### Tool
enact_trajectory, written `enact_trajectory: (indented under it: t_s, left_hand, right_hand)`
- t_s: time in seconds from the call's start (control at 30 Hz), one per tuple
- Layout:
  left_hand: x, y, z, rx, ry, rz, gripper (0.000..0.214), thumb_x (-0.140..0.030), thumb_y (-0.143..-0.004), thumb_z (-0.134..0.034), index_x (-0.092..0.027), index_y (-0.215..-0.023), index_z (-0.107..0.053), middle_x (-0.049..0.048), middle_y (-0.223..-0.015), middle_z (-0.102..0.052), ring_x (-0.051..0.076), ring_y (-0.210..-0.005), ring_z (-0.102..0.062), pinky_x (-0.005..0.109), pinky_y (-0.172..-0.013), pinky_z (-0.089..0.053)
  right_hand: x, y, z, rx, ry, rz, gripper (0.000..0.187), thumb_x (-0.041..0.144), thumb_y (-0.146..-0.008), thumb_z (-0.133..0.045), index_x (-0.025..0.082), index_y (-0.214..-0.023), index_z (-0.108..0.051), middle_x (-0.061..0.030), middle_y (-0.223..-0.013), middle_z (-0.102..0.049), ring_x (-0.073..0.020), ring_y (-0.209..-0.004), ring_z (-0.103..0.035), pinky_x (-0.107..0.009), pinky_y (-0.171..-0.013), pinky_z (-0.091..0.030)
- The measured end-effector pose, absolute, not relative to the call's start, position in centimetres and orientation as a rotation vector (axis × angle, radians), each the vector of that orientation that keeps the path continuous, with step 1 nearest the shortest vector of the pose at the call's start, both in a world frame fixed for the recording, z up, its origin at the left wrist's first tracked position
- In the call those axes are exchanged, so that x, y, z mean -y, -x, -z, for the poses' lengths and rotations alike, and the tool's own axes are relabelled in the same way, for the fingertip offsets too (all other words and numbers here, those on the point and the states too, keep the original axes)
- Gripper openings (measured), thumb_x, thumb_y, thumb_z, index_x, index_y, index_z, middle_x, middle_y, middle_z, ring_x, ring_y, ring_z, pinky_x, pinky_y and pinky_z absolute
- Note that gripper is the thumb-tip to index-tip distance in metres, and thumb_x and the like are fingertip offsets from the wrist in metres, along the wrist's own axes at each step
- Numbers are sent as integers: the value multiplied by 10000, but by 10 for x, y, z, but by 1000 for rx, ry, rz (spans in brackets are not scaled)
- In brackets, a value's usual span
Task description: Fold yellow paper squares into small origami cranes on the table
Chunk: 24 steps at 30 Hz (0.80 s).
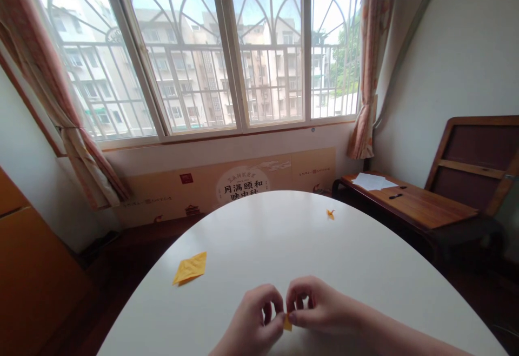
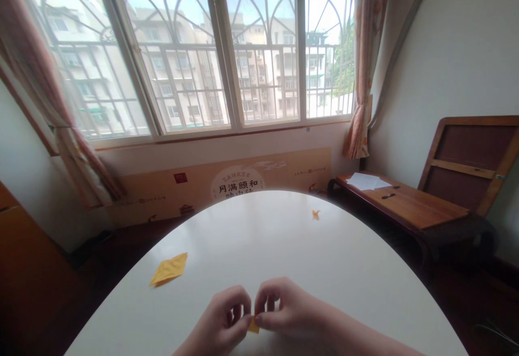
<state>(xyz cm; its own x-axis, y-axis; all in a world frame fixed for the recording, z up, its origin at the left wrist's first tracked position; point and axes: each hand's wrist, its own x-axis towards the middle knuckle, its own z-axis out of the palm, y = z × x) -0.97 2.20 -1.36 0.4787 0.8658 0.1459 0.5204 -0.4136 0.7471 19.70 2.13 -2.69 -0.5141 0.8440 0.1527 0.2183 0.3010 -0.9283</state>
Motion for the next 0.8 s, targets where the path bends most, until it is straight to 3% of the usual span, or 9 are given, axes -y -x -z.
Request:
enact_trajectory:
  t_s: [0.47,0.8]
  left_hand:
    - [-20,7,24,-1127,-2061,-731,110,-75,-581,-533,-178,-614,-545,-33,-591,-521,103,-545,-474,204,-517,-343]
    - [-21,9,10,-1156,-2075,-677,87,-90,-635,-550,-169,-665,-572,-26,-626,-545,106,-573,-506,188,-537,-383]
  right_hand:
    - [-16,-189,39,1923,1011,-1153,155,72,-681,-598,158,-767,-693,43,-665,-586,-88,-610,-485,-180,-536,-346]
    - [-19,-193,33,1891,965,-1200,131,64,-635,-563,144,-707,-637,59,-614,-513,-86,-592,-418,-195,-527,-297]
